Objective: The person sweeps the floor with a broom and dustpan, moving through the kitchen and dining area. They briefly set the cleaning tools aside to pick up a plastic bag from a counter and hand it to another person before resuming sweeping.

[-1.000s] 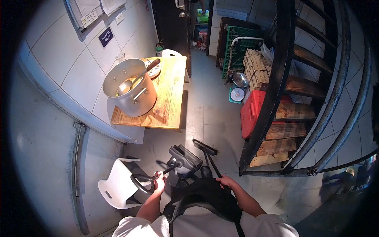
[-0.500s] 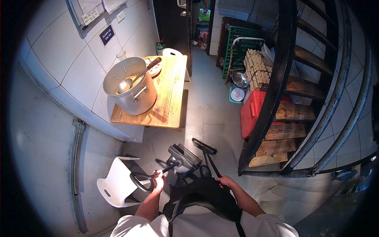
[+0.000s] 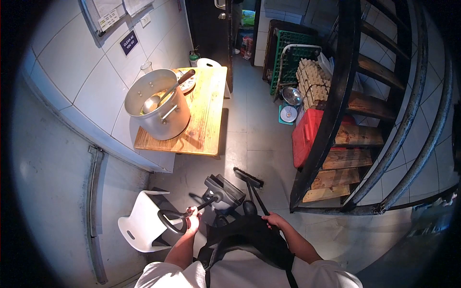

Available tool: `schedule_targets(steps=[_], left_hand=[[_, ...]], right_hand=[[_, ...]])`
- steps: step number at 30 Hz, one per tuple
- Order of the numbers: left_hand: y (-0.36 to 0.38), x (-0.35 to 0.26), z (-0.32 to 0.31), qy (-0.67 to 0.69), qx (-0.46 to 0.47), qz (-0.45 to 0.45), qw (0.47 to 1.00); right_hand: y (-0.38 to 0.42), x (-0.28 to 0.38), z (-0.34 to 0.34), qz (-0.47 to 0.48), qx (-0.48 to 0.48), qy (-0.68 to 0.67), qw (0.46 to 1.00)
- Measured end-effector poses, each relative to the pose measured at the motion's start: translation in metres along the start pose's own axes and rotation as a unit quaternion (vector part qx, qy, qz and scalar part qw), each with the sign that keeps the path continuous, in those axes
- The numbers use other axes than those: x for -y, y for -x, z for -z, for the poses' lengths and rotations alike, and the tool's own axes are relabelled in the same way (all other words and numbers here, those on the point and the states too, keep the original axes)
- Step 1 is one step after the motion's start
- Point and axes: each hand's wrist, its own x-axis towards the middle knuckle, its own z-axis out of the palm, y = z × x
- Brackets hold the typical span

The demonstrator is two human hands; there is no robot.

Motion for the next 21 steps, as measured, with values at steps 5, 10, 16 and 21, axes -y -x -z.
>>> schedule_targets(steps=[5, 10, 16, 21], left_hand=[[0.013, -0.015, -0.007, 0.003, -0.006, 0.012, 1.000], [0.001, -0.001, -0.003, 0.061, -0.010, 0.008, 0.998], [-0.002, 0.003, 0.000, 0.018, -0.005, 0.012, 1.000], [0.003, 0.001, 0.001, 0.018, -0.002, 0.007, 1.000]], right_hand=[[-0.009, -0.006, 0.002, 0.000, 0.005, 0.003, 1.000], [-0.008, -0.006, 0.001, 0.004, -0.006, 0.015, 1.000], [0.000, -0.002, -0.001, 0.009, -0.003, 0.015, 1.000], [0.001, -0.001, -0.002, 0.008, -0.009, 0.021, 1.000]])
